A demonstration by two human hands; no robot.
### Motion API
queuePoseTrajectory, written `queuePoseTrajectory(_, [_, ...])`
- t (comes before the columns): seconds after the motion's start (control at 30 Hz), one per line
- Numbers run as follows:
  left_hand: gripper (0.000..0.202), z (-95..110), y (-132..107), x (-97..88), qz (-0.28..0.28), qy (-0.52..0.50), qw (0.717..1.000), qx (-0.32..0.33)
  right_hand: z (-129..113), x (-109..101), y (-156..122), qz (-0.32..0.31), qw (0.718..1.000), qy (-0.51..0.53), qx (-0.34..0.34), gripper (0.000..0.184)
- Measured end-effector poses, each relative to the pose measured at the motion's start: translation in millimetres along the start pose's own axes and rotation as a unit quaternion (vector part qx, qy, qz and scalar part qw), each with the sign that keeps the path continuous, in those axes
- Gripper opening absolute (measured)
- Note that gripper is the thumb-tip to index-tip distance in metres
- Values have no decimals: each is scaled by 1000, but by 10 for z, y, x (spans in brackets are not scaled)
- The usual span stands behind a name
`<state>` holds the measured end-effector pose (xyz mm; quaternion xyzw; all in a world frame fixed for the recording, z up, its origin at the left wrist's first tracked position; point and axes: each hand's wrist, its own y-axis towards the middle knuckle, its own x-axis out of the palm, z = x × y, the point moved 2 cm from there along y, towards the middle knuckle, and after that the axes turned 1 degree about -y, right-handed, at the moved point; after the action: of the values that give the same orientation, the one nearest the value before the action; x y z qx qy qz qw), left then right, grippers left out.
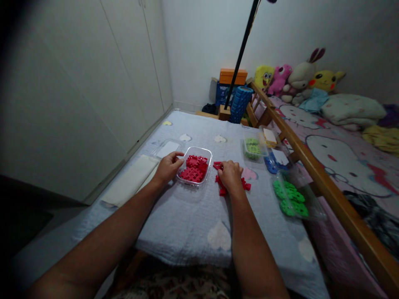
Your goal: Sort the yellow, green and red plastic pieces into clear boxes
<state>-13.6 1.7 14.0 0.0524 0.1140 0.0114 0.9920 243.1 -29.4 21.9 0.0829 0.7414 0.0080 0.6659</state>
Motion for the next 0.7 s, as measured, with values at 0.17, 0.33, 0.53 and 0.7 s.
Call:
queuePoseTrajectory(0.17, [34,-6,3,0,1,-1,1000,0,2,-9,10,-9,1000,6,-2,25])
queuePoseTrajectory(0.33, [33,8,-5,0,-4,1,1000,5,-10,-20,35,-15,1000,0,8,28])
queuePoseTrajectory(0.53, [36,-28,6,1,-5,-2,1000,7,-43,-52,18,-25,1000,-4,10,24])
queuePoseTrajectory(0.7, [36,-32,12,3,-4,5,1000,4,-32,-39,20,-29,999,11,12,26])
